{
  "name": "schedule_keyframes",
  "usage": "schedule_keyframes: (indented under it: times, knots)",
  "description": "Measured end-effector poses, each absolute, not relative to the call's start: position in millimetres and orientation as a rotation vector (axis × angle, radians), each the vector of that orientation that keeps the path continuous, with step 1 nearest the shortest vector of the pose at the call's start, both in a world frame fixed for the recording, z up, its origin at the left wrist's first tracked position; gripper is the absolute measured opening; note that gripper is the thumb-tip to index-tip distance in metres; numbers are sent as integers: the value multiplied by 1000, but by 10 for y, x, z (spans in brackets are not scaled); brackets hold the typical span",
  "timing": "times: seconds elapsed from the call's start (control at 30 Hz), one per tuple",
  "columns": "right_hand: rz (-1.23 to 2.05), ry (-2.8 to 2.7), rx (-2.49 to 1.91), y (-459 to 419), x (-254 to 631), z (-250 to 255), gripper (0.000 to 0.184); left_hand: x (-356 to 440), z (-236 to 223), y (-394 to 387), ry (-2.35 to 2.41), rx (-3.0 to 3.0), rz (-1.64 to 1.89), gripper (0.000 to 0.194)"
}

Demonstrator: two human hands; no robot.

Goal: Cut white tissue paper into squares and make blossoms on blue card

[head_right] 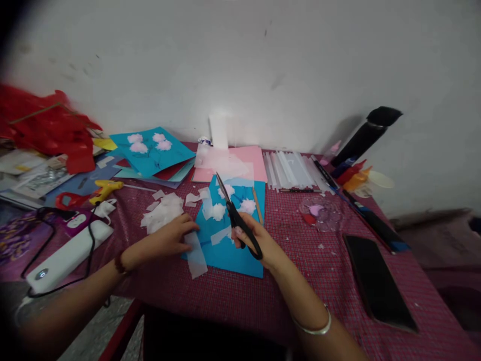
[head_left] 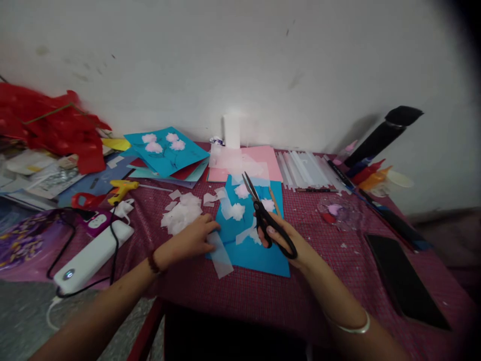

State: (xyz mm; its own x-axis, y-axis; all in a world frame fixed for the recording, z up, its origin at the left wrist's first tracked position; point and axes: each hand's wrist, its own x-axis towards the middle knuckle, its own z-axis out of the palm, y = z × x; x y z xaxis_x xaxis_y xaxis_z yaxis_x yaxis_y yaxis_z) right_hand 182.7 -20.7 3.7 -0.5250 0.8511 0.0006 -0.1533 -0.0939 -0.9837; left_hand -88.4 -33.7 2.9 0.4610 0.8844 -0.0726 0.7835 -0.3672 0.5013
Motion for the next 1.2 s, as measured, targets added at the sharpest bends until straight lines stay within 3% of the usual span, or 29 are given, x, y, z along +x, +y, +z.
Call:
schedule_keyframes:
  times: [0.1, 0.23, 0.33, 0.47, 0.7, 0.8, 1.0, 1.2]
  knots:
    - [1719, -1431, -790, -224, 1841, 65, 48, -856, 112, -272, 1212, 2138, 267, 7]
    - [1743, -1429, -700, -234, 1860, 73, 56, -917, 386, -183, 1122, 1720, 321, 8]
    - [1766, -1439, -609, -233, 1881, 48, 62, -955, 605, -79, 1163, 1460, 600, 3]
    - [1732, -1460, -634, -217, 1920, 1, 61, -844, 808, 142, 1203, 1158, 985, 20]
    - [1789, -1438, -655, -187, 1950, -29, 65, -506, 795, 522, 1300, 1241, 1312, 21]
    - [1799, -1497, -632, -199, 1953, 33, 63, -470, 706, 629, 1414, 1313, 1446, 10]
    - [1786, -1500, -657, -218, 1943, 107, 59, -470, 671, 692, 1501, 1437, 1353, 12]
    - [1844, -1435, -687, -258, 1896, 81, 61, -567, 677, 490, 1263, 1147, 1394, 22]
